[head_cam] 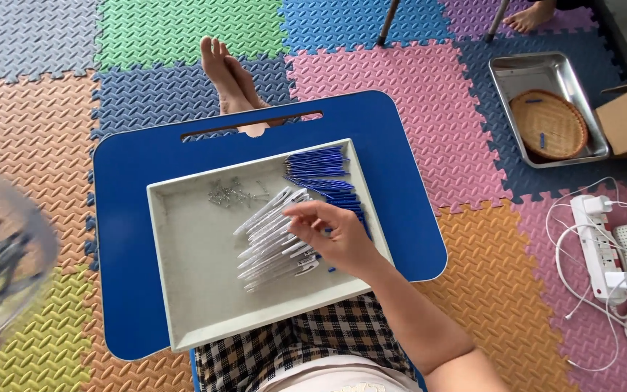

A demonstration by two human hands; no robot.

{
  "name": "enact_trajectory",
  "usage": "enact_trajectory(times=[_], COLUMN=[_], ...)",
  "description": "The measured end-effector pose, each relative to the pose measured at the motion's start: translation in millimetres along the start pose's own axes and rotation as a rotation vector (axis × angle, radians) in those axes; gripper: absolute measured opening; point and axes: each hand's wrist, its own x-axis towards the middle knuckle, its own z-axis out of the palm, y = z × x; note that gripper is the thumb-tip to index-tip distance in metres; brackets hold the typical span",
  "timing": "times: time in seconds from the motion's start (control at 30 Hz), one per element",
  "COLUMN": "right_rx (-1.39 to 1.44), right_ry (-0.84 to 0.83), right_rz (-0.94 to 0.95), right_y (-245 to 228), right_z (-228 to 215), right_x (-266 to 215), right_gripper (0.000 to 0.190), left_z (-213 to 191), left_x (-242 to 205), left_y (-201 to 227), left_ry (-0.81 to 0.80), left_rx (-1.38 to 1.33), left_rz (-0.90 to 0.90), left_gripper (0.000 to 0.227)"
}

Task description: Assembling pens by manually joining pen bodies and caps on a small blue table while sitting on the floor.

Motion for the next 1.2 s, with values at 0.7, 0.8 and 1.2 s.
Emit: enact_trajectory(times=[0.7, 0.8, 1.2], right_rx=[-1.308, -1.384, -1.941], right_ry=[0.332, 0.406, 0.587], right_rz=[-0.71, -0.774, 0.01], right_y=[-20, -12, 90], right_z=[-131, -157, -349], right_x=[-5, -11, -107], right_gripper=[0.029, 0.038, 0.039], left_z=[500, 517, 487], left_x=[-50, -60, -42], left_y=[126, 153, 7], left_ry=[-0.619, -0.787, -0.374], left_rx=[-0.519, -0.514, 1.021], left_rz=[-0.067, -0.023, 0.795], left_gripper=[0.104, 0.113, 0.042])
